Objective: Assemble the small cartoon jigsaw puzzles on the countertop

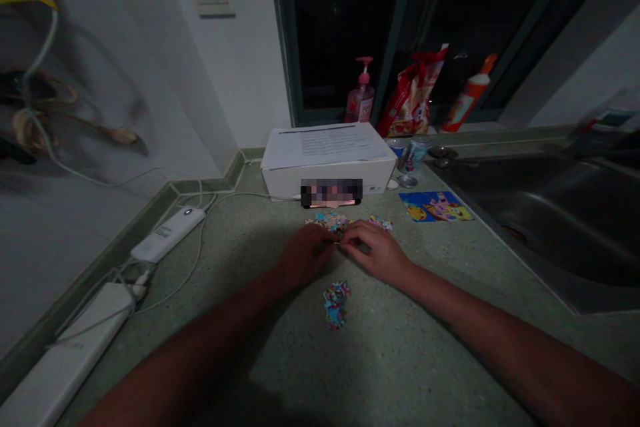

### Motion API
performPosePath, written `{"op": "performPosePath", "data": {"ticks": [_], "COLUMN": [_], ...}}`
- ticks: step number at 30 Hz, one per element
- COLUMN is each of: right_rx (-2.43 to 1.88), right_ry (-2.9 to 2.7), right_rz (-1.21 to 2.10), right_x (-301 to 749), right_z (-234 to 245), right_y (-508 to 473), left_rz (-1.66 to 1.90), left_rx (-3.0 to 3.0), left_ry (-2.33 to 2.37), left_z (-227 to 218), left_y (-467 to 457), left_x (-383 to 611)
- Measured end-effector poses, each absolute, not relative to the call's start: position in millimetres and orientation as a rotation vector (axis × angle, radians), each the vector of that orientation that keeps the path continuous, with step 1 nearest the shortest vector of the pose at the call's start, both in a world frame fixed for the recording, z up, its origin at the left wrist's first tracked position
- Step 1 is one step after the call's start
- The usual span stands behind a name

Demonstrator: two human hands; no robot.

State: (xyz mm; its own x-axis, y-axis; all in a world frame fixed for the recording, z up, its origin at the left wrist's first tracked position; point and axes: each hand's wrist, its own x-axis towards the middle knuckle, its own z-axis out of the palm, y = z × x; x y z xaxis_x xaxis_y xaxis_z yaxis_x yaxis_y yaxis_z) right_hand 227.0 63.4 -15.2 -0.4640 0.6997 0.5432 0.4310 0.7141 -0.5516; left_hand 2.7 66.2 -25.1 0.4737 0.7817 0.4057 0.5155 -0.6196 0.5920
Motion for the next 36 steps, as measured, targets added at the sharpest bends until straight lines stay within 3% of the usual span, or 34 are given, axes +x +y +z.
{"op": "performPosePath", "data": {"ticks": [36], "right_rx": [-1.067], "right_ry": [-2.087], "right_rz": [0.523], "right_x": [225.9], "right_z": [-15.0], "right_y": [61.6], "left_rz": [1.11], "left_rx": [2.182], "left_ry": [1.162], "left_z": [-21.2], "left_y": [60.9], "left_x": [1.7]}}
